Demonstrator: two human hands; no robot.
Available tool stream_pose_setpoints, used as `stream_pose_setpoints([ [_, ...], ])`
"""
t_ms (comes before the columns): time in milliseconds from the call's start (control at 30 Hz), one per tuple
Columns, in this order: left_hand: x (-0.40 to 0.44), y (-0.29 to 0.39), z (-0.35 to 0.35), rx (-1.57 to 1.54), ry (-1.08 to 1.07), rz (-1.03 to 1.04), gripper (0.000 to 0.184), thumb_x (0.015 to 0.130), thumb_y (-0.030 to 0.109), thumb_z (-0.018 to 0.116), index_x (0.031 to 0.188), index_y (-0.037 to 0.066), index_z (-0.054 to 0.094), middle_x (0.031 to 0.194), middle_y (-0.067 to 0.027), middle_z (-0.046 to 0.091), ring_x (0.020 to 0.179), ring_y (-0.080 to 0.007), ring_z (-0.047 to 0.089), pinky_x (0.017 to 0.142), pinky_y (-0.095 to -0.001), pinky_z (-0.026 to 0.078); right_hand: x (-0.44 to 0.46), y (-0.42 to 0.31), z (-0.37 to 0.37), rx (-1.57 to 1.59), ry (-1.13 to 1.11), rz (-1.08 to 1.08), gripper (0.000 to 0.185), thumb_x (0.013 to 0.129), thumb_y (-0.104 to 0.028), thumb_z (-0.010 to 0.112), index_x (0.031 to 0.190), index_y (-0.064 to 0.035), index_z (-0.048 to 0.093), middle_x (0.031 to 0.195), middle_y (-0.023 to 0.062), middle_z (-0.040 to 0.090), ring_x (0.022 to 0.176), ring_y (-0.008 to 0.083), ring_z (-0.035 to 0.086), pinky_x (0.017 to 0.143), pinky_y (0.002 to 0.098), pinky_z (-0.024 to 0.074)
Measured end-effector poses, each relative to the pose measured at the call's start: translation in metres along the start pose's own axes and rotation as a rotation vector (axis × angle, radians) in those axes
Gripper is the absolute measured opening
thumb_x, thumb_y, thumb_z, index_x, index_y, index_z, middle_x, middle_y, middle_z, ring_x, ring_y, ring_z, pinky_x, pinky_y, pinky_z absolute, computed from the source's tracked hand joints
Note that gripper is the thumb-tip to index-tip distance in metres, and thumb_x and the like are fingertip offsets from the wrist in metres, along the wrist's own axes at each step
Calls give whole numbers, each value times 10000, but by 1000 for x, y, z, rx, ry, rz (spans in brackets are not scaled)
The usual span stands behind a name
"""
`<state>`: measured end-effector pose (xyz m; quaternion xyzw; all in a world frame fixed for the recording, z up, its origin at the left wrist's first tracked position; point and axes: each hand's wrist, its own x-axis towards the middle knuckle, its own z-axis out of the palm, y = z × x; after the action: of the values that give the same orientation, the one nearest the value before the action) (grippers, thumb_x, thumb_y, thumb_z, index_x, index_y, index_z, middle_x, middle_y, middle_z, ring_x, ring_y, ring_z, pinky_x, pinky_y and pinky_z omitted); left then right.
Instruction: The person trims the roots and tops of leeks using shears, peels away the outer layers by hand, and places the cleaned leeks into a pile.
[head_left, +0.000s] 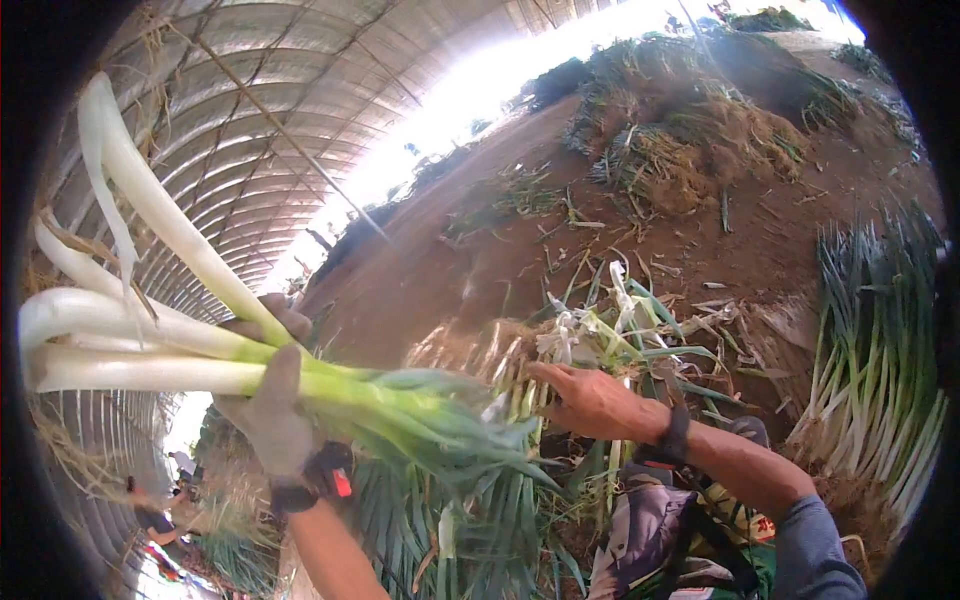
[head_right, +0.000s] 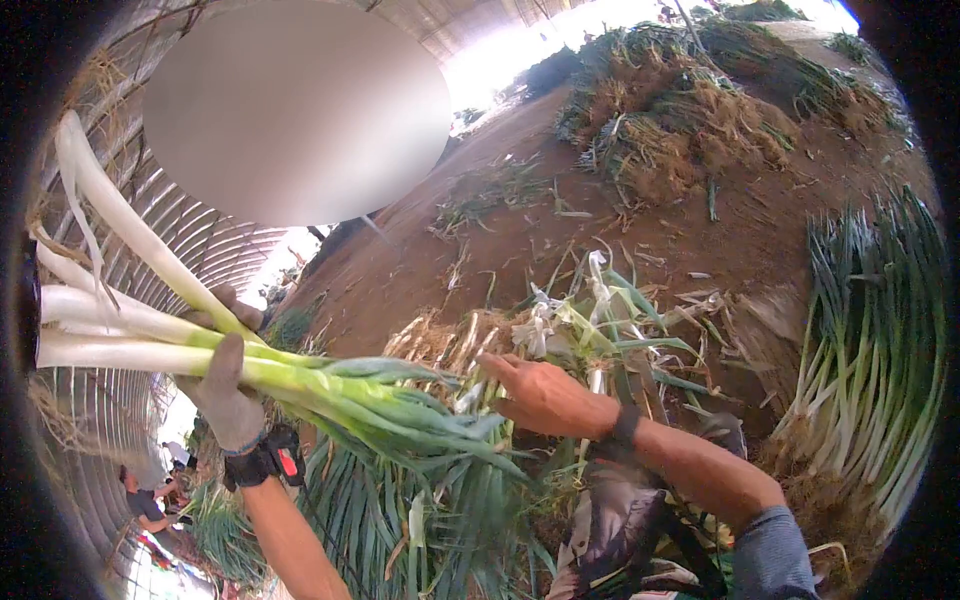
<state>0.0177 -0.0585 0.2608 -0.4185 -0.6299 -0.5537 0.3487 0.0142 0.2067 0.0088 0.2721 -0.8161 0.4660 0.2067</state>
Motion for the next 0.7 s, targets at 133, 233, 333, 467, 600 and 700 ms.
stream_pose_setpoints([
  [133,-19,7,21,-63,-69,-72,439,798,139,815,1174,74,598,1219,-201,656,981,-278,678,905,-472,581,23,27,48,117,63,26,765,946,-162,674,1619,-71,320,1458,304,558,1038,452,698,909,507,561],
  [233,-30,2,22,-90,-89,-123,451,787,156,823,1170,85,594,1171,-182,655,980,-288,674,905,-469,581,24,36,76,126,-10,-39,389,957,-133,636,1320,-12,567,1026,279,680,891,455,703,772,520,562],
  [333,-35,1,21,-87,-38,-137,468,791,183,835,1176,84,590,1143,-169,657,959,-289,687,855,-445,593,7,58,87,-64,-48,-147,111,890,-55,612,976,14,626,746,227,651,735,424,693,647,521,547],
  [467,-24,-7,-14,61,49,-103,488,817,194,822,1221,57,585,1150,-169,668,952,-285,704,811,-424,599,-49,94,67,-262,-388,-116,136,859,-61,635,984,-12,613,741,194,639,738,407,692,621,510,546],
  [600,1,-5,-34,252,54,-42,472,896,60,748,1318,-58,574,1160,-179,686,1006,-252,674,891,-383,561,-85,65,19,-397,-386,-40,201,876,-95,650,1065,-46,602,858,159,673,750,382,704,599,491,553],
  [700,13,-15,-27,540,124,7,456,904,112,817,1269,-86,629,1147,-133,694,1012,-204,663,894,-369,544,-85,72,-20,-576,-271,47,475,866,-177,765,1285,-38,591,1069,157,683,811,347,719,632,464,578],
])
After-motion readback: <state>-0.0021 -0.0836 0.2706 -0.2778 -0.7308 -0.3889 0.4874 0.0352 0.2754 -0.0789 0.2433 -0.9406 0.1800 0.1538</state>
